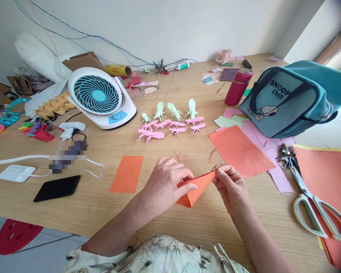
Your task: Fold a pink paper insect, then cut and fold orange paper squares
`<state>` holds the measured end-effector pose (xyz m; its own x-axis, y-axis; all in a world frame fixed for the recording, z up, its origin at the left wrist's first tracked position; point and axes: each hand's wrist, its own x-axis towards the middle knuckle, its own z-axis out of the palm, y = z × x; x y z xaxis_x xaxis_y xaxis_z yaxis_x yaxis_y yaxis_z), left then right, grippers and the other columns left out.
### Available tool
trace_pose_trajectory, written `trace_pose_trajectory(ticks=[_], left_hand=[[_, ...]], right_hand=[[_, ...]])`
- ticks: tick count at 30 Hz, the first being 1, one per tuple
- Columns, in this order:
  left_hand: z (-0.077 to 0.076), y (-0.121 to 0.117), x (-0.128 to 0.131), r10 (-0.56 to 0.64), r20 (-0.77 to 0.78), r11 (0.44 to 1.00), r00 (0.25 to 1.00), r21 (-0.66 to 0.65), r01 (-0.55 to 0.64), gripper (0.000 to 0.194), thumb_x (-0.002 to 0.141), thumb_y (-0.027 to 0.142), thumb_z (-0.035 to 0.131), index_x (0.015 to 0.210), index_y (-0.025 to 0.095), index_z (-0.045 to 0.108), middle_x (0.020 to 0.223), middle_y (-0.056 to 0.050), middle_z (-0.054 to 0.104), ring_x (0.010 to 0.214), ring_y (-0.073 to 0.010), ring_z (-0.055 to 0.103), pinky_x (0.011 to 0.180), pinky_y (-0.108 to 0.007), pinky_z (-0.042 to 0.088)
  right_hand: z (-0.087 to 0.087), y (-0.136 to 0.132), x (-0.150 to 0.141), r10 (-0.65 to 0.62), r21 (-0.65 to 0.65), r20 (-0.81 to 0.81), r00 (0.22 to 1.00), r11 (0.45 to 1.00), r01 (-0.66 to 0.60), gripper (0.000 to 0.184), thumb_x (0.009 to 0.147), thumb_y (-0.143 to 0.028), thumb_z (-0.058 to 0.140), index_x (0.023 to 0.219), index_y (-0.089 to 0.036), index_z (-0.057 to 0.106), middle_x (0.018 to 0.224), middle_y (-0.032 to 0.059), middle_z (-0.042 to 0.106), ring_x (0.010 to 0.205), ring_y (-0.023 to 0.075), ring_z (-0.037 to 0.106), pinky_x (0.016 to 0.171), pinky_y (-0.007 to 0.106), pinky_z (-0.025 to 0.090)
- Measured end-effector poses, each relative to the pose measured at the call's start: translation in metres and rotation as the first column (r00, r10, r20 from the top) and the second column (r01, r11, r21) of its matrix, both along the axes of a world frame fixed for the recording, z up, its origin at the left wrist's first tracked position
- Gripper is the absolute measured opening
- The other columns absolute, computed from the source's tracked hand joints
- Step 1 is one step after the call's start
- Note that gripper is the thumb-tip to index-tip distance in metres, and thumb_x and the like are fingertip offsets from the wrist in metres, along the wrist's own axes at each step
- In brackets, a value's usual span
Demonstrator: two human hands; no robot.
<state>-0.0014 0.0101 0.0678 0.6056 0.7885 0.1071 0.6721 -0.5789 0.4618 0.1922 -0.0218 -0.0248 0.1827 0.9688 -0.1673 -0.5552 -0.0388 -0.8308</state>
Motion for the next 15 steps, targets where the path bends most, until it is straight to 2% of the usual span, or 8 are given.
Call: trace_pose_trajectory(ticks=[4, 10, 15], left_hand=[[0.0009, -0.0022, -0.0007, -0.003, 0.026, 1.000, 1.000, -0.027, 0.004, 0.032, 0.076, 0.050, 0.077, 0.084, 0.020, 0.067, 0.078, 0.002, 0.068, 0.081, -0.0178, 0.056, 0.081, -0.034, 0.037], [-0.0005, -0.0047, 0.0014, 0.052, 0.007, 0.998, 0.999, -0.023, -0.052, 0.014, 0.080, 0.028, 0.077, 0.084, 0.020, 0.066, 0.082, 0.002, 0.069, 0.084, -0.0185, 0.056, 0.084, -0.035, 0.039], [-0.0042, -0.0052, 0.0026, 0.076, 0.012, 0.997, 0.997, -0.015, -0.076, 0.013, 0.082, 0.023, 0.075, 0.078, 0.020, 0.063, 0.078, 0.003, 0.068, 0.081, -0.0177, 0.056, 0.082, -0.035, 0.039]], right_hand=[[-0.0018, -0.0002, 0.0002, -0.038, -0.009, 0.011, 0.999, 0.999, 0.038, 0.019, 0.075, -0.034, 0.080, 0.071, -0.022, 0.066, 0.076, -0.0011, 0.060, 0.067, 0.0104, 0.050, 0.064, 0.022, 0.045], [-0.0032, -0.0004, -0.0005, -0.075, 0.003, 0.052, 0.996, 0.997, 0.074, 0.018, 0.076, -0.034, 0.079, 0.072, -0.023, 0.066, 0.076, -0.0007, 0.060, 0.069, 0.0118, 0.052, 0.065, 0.024, 0.047], [-0.0033, -0.0010, -0.0005, -0.087, 0.020, 0.049, 0.995, 0.996, 0.086, 0.016, 0.077, -0.033, 0.078, 0.072, -0.023, 0.067, 0.078, 0.0004, 0.060, 0.068, 0.0116, 0.051, 0.064, 0.022, 0.048]])
